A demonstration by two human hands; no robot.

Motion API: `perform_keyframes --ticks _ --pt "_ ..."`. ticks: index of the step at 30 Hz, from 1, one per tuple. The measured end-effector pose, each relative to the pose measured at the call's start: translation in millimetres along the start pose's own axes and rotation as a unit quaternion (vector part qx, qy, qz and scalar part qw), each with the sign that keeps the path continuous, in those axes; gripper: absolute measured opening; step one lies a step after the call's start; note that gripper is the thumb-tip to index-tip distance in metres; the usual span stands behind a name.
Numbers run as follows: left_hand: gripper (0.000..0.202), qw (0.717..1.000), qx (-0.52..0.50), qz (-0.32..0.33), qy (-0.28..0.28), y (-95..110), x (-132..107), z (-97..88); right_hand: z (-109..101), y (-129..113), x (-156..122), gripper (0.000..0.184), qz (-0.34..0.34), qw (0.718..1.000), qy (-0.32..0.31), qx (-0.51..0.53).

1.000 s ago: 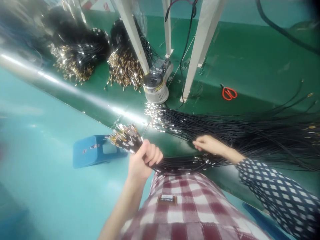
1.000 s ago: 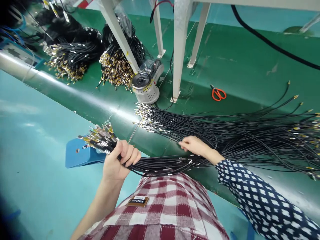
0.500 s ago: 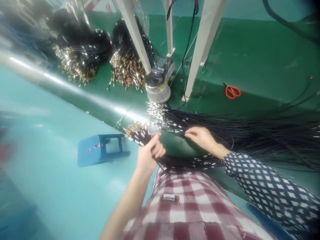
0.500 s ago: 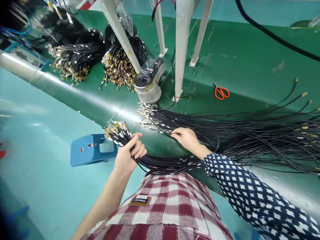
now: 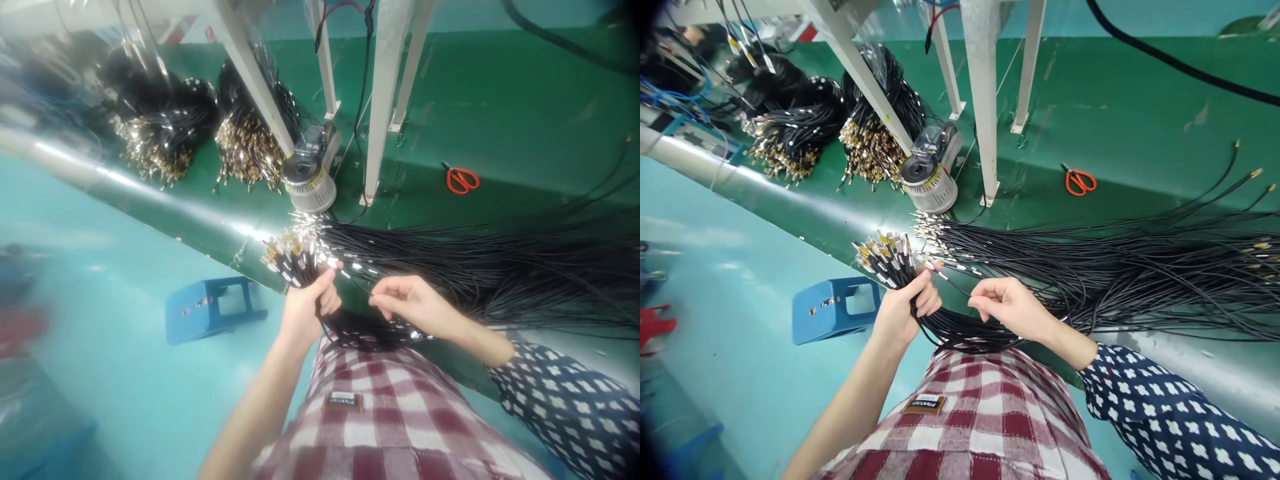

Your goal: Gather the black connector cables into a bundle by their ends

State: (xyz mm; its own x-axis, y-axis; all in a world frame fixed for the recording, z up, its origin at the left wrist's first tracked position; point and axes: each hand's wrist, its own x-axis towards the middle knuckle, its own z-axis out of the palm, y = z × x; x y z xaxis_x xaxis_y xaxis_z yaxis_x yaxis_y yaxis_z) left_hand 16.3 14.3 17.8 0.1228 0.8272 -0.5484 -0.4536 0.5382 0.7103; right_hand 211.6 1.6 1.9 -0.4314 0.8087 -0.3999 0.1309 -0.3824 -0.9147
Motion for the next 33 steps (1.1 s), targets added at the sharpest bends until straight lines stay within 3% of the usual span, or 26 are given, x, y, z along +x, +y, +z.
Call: perform_keyframes --ticks 4,7,11,14,17,20,25,28,33 --pt "0.018 0.999 0.014 0.003 0.035 1 2 4.0 1 -1 5 0.023 -0.016 0.994 -0.022 -0.11" --pt "0.018 0.999 0.022 0.008 0.044 2 -2 5.0 13 -15 19 0.02 -0.105 0.958 0.04 -0.263" --pt "0.017 0.998 0.022 0.01 0.053 0 -3 2.6 24 -12 34 0.022 -0.215 0.914 0.121 -0.323" --pt "0.018 0.998 0.01 0.004 0.061 -2 0 -2.7 -1 24 27 0.024 -0.24 0.885 0.094 -0.389" --pt "0.019 0.998 -0.003 -0.006 0.063 -4 3 -7.9 -36 57 11 0.029 -0.203 0.864 0.089 -0.452" --pt "0.019 0.998 -0.008 -0.012 0.053 -4 4 -9.0 -37 56 9 0.028 -0.182 0.876 0.109 -0.433" --pt "0.02 0.999 -0.011 -0.003 0.052 -2 0 -6.2 10 15 31 0.03 -0.194 0.897 0.059 -0.393" --pt "0.025 0.999 -0.02 0.007 0.04 -3 0 -6.8 22 0 33 0.033 -0.158 0.931 0.066 -0.322" --pt "0.033 0.998 -0.001 0.011 0.058 -5 0 -9.1 41 -19 30 0.031 -0.167 0.951 0.054 -0.256"
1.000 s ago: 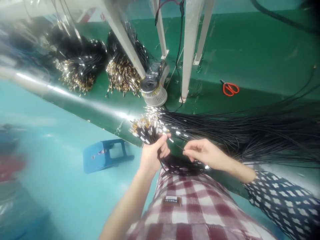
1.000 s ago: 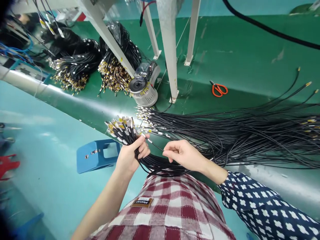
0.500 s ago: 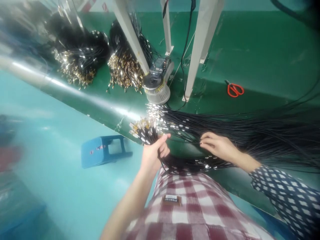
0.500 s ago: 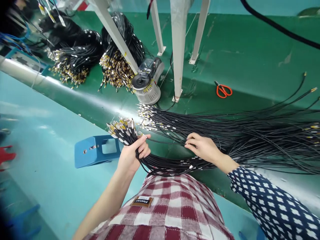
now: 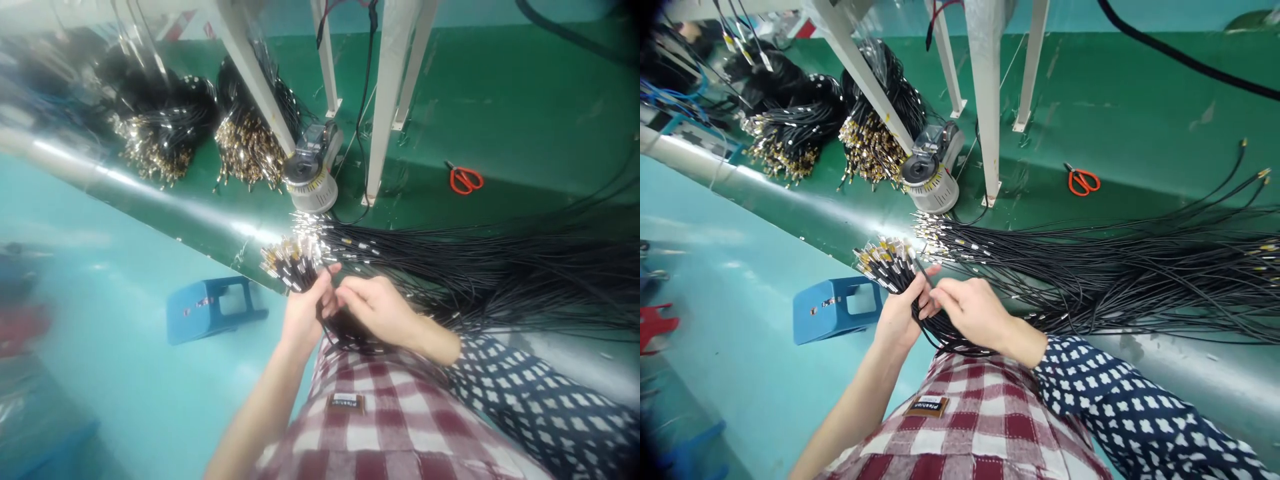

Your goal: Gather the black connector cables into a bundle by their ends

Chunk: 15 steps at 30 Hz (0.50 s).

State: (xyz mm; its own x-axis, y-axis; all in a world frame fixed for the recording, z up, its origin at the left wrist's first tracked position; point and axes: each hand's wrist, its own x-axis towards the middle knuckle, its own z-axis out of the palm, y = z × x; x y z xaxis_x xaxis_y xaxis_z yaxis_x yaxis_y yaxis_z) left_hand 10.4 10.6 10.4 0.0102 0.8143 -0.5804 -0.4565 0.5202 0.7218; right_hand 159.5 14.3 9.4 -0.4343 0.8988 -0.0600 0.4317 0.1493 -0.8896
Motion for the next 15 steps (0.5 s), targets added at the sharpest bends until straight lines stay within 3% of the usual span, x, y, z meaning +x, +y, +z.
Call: perform_keyframes --ticks 4,8,11,15 --pt "0.04 1.0 0.0 -0.006 0.018 -1 -2 -5.0 11 -18 6 0.032 0.027 0.999 -0.029 0.028" --pt "0.029 0.999 0.001 -0.026 0.024 -1 -2 -10.1 4 -17 6 0.033 0.055 0.996 -0.075 0.017" --pt "0.028 1.0 -0.017 -0.022 -0.008 0 -1 -13.1 -8 7 13 0.036 0.057 0.994 -0.095 -0.015" --pt "0.03 0.999 -0.035 -0.013 -0.037 0 0 -17.0 -9 66 34 0.025 0.139 0.969 -0.019 -0.204"
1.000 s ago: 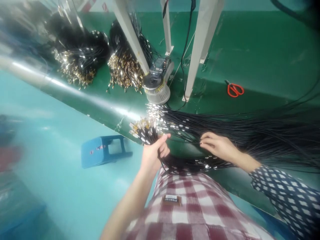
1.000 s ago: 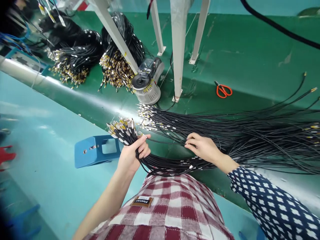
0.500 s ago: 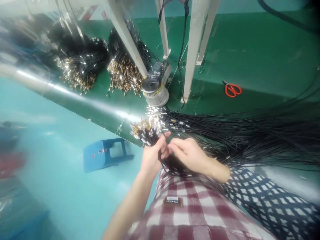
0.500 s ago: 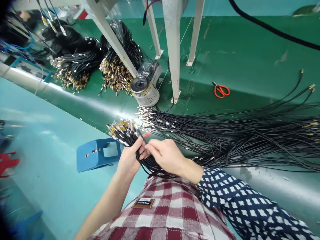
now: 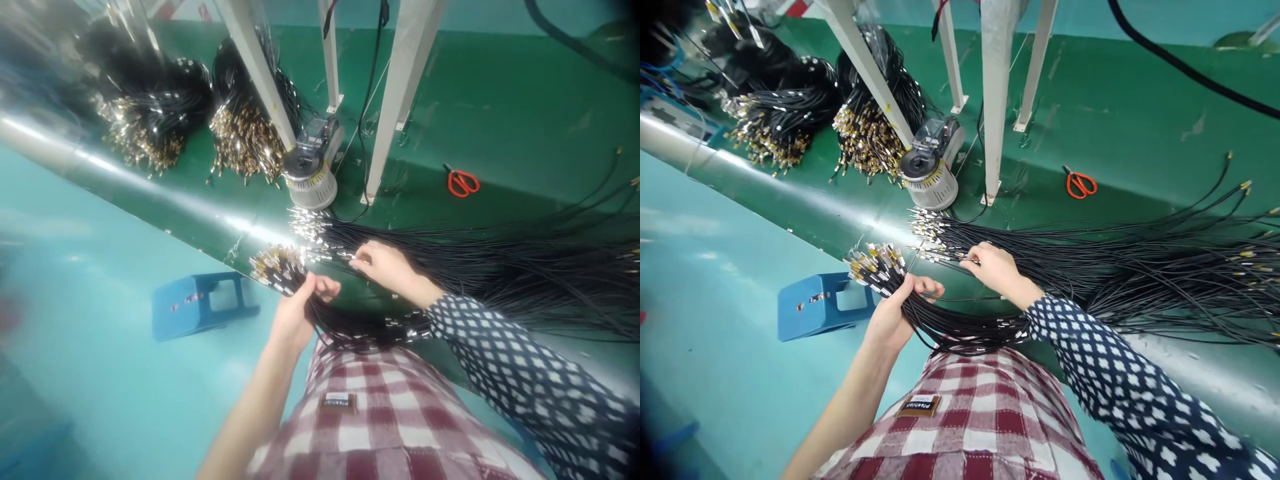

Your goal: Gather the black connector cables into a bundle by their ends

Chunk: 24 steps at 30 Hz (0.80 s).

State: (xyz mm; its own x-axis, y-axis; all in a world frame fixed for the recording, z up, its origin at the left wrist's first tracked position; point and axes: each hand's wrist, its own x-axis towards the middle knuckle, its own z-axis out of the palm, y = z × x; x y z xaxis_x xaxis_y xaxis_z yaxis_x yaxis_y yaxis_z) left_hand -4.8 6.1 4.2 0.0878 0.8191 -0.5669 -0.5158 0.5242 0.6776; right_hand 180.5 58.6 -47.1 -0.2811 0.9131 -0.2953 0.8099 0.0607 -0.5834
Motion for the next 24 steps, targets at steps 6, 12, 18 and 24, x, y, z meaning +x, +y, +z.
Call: perform_keyframes --ticks 6,12,18,24 --pt "0.032 1.0 -0.009 0.001 -0.008 -4 0 2.9 23 25 13 0.017 0.017 1.0 -0.018 -0.018" --pt "0.023 1.0 0.012 -0.013 -0.005 -2 5 14.3 -16 5 -24 0.022 0.005 0.917 -0.027 0.399" --pt "0.031 0.994 0.098 -0.031 -0.049 -1 10 27.8 -12 -16 -47 0.025 -0.002 0.863 -0.058 0.502" --pt "0.02 0.983 0.173 -0.003 -0.065 -4 14 34.9 -10 7 -65 0.025 -0.017 0.916 -0.036 0.4"
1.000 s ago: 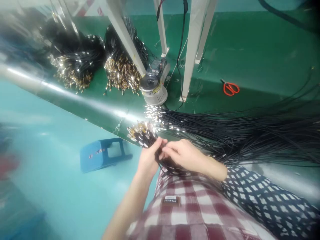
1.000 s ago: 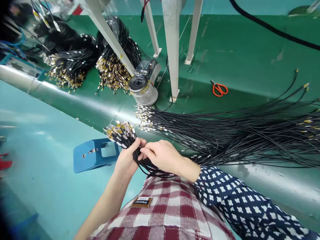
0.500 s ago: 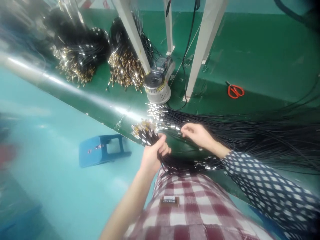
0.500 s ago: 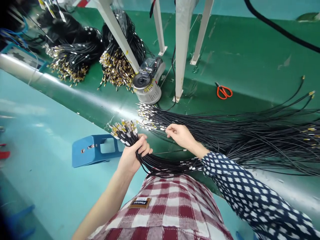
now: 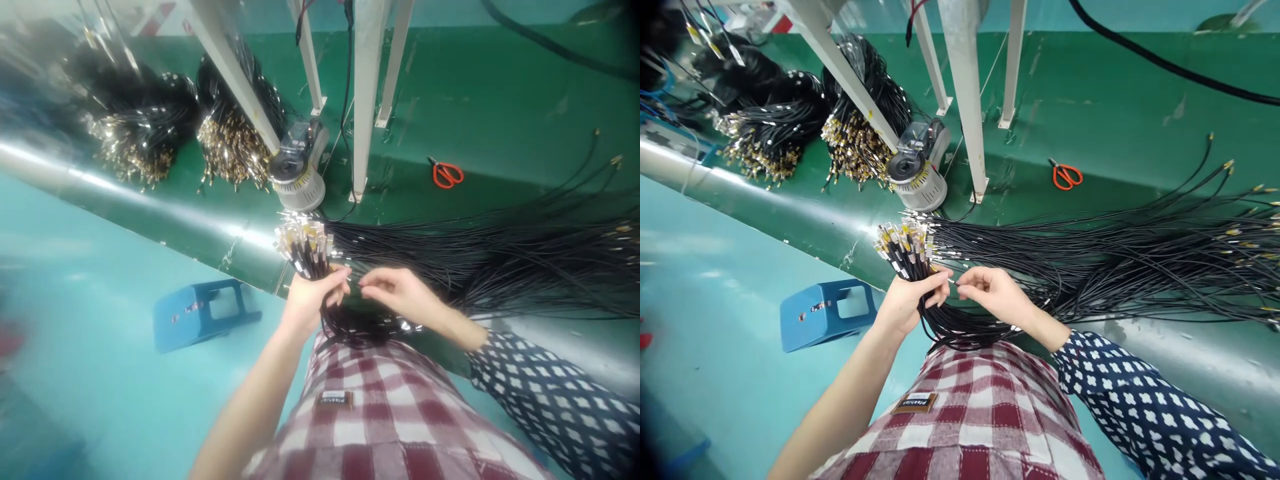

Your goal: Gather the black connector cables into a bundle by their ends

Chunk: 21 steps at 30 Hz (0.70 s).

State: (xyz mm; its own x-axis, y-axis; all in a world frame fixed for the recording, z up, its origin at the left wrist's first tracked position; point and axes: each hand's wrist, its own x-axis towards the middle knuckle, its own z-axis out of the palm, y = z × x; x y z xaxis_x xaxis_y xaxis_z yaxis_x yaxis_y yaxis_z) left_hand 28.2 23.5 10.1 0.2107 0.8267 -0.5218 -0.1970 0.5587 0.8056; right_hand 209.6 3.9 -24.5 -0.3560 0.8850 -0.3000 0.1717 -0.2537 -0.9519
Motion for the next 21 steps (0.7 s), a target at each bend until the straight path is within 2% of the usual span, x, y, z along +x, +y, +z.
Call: perform_keyframes --ticks 2,4,6,7,9,12,16,21 --pt "0.02 1.0 -0.014 0.013 0.017 -1 0 -2.8 -21 11 -12 0.02 -0.003 0.986 0.012 -0.168" --pt "0.019 0.999 -0.03 0.011 0.027 -2 -1 -7.3 -41 20 -23 0.014 0.006 0.946 0.02 -0.324" --pt "0.019 0.999 -0.038 0.0 0.031 -4 -1 -11.2 -51 22 -27 0.013 0.003 0.919 0.023 -0.393" --pt "0.019 0.999 -0.038 -0.004 0.033 -4 -1 -12.3 -50 21 -26 0.017 -0.009 0.919 0.023 -0.394" --pt "0.02 0.999 -0.037 -0.009 0.034 -4 -2 -12.9 -40 12 -17 0.027 -0.048 0.931 0.014 -0.362" --pt "0.023 0.998 -0.06 -0.003 0.036 -3 -5 -12.7 -14 -6 2 0.023 -0.08 0.951 -0.022 -0.298" --pt "0.034 0.993 -0.101 0.0 0.058 -7 -13 -15.9 12 -34 14 0.028 -0.049 0.991 -0.026 -0.12" --pt "0.03 0.987 -0.151 -0.009 0.055 -9 -17 -16.0 35 -54 22 0.029 -0.024 0.995 -0.066 0.077"
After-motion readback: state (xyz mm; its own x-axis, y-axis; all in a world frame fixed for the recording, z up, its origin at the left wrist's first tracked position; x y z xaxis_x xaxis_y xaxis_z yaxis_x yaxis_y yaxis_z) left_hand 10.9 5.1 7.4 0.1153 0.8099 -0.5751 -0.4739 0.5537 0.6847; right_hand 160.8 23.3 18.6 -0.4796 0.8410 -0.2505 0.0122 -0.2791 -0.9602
